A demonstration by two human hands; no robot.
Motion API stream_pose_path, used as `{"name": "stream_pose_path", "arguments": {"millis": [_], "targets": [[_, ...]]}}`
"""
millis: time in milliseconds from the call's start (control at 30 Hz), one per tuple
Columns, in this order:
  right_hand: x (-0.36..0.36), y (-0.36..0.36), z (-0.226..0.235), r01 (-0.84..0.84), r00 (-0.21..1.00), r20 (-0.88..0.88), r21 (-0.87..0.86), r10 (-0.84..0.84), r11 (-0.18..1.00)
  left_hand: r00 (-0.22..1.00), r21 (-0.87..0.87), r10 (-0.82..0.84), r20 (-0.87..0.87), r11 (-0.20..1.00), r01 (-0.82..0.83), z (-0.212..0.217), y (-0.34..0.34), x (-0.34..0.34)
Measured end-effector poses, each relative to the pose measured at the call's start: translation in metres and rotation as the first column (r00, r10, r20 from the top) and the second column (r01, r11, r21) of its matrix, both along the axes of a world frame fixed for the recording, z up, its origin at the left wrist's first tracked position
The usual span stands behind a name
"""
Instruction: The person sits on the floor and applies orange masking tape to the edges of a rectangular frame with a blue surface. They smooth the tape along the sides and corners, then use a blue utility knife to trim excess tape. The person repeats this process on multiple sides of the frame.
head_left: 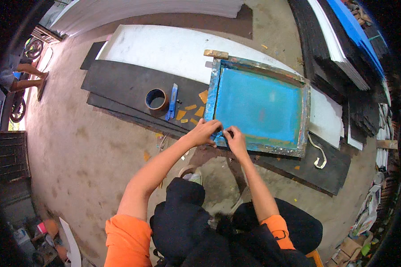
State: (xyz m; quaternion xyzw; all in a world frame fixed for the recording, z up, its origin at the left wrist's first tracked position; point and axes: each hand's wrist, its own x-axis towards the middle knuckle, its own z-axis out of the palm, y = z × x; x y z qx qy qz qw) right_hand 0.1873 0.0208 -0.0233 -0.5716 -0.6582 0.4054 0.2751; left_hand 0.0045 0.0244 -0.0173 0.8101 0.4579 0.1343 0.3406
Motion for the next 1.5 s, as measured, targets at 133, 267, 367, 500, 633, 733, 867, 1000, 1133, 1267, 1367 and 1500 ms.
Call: {"name": "stream_pose_path", "arguments": {"millis": [133, 267, 367, 500, 633, 733, 867, 1000, 1133, 1267, 1367, 1500], "targets": [[0.011, 0.008, 0.026, -0.122, 0.975, -0.215, -0.271, 0.063, 0.955, 0.96, 0.156, 0.243, 0.138, 0.952, -0.263, 0.018, -0.024, -0.002], [0.005, 0.029, 0.01, -0.426, 0.884, 0.177, -0.077, 0.433, 0.901, 0.769, 0.094, 0.433, 0.471, 0.842, -0.532, -0.008, -0.021, 0.008], [-0.013, 0.048, 0.0, -0.583, 0.736, 0.246, -0.243, 0.631, 0.775, 0.608, 0.089, 0.669, 0.428, 0.638, -0.765, -0.022, 0.0, 0.018], [-0.027, 0.073, 0.004, -0.679, 0.52, 0.259, -0.452, 0.814, 0.578, 0.49, -0.023, 0.842, 0.226, 0.508, -0.861, -0.031, 0.015, 0.028], [-0.028, 0.079, -0.001, -0.739, 0.353, 0.206, -0.538, 0.913, 0.407, 0.471, -0.056, 0.815, 0.336, 0.517, -0.854, -0.03, 0.012, 0.032], [-0.033, 0.08, -0.003, -0.727, 0.306, 0.191, -0.586, 0.933, 0.359, 0.45, -0.075, 0.806, 0.385, 0.513, -0.855, -0.028, 0.012, 0.033], [-0.034, 0.069, 0.011, -0.725, 0.324, 0.301, -0.53, 0.897, 0.44, 0.476, 0.006, 0.818, 0.322, 0.501, -0.865, -0.028, 0.012, 0.03], [-0.026, 0.056, 0.012, -0.68, 0.522, 0.296, -0.422, 0.8, 0.6, 0.5, 0.115, 0.812, 0.301, 0.49, -0.864, -0.026, 0.014, 0.031], [-0.019, 0.052, 0.001, -0.614, 0.681, 0.151, -0.416, 0.716, 0.671, 0.505, 0.138, 0.809, 0.3, 0.487, -0.862, -0.024, 0.015, 0.031], [-0.017, 0.045, -0.007, -0.58, 0.783, 0.016, -0.345, 0.622, 0.738, 0.503, 0.165, 0.821, 0.271, 0.475, -0.864, -0.023, 0.014, 0.031], [-0.014, 0.045, -0.008, -0.566, 0.791, -0.024, -0.41, 0.612, 0.715, 0.483, 0.159, 0.836, 0.259, 0.456, -0.875, -0.02, 0.013, 0.034], [-0.008, 0.043, -0.01, -0.42, 0.905, -0.223, -0.339, 0.361, 0.842, 0.495, 0.159, 0.826, 0.271, 0.468, -0.869, -0.017, 0.015, 0.038]]}}
